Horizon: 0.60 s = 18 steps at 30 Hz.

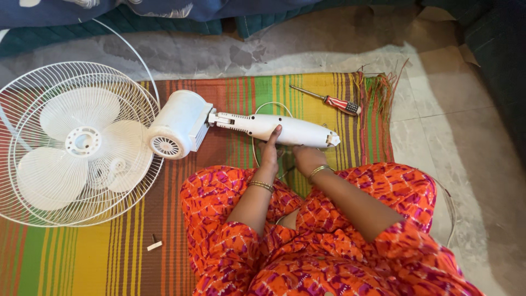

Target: The person sits on a mat and uses a screwdriver to remove and reinsert screws on the base of a white pedestal fan. The fan head and cage are detached and placed beside the base. The person repeatedly tightens and loosens screws on the fan's base housing.

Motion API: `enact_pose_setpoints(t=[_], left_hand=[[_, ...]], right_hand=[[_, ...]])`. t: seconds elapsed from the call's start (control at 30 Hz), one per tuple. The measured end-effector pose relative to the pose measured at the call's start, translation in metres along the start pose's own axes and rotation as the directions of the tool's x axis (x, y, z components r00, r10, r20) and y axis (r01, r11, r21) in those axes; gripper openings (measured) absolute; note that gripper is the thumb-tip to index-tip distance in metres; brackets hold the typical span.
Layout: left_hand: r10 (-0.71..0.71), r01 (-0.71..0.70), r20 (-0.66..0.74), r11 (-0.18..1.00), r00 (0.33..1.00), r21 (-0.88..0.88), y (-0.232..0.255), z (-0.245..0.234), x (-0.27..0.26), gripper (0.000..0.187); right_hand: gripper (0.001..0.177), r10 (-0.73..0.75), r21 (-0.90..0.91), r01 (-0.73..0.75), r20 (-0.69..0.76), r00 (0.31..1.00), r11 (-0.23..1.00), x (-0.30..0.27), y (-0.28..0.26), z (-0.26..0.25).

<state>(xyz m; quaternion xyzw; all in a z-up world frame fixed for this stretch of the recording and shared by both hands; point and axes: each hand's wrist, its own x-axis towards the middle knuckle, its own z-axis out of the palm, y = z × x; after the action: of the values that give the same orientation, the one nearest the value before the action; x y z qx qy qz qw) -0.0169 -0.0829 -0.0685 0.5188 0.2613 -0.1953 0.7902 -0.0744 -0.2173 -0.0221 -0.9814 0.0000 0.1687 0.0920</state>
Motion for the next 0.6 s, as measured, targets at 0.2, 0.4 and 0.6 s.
enact_pose_setpoints(t=[0.2, 0.4, 0.6], left_hand=[[-0.026, 0.026, 0.003, 1.0, 1.0, 0.0, 0.0, -0.001, -0.001, 0.131], [-0.023, 0.023, 0.007, 1.0, 1.0, 0.005, 0.002, 0.0, -0.004, 0.132], [-0.024, 0.024, -0.006, 0.999, 1.0, 0.024, 0.006, 0.001, -0.009, 0.13]], right_hand=[[0.021, 0.089, 0.382, -0.019, -0.164, 0.982, 0.924, -0.022, 0.021, -0.052], [0.015, 0.039, 0.252, 0.043, -0.31, 0.95, 0.967, -0.021, 0.015, -0.045], [0.013, -0.057, 0.016, 0.07, -0.421, 0.905, 0.997, -0.021, 0.007, -0.034]])
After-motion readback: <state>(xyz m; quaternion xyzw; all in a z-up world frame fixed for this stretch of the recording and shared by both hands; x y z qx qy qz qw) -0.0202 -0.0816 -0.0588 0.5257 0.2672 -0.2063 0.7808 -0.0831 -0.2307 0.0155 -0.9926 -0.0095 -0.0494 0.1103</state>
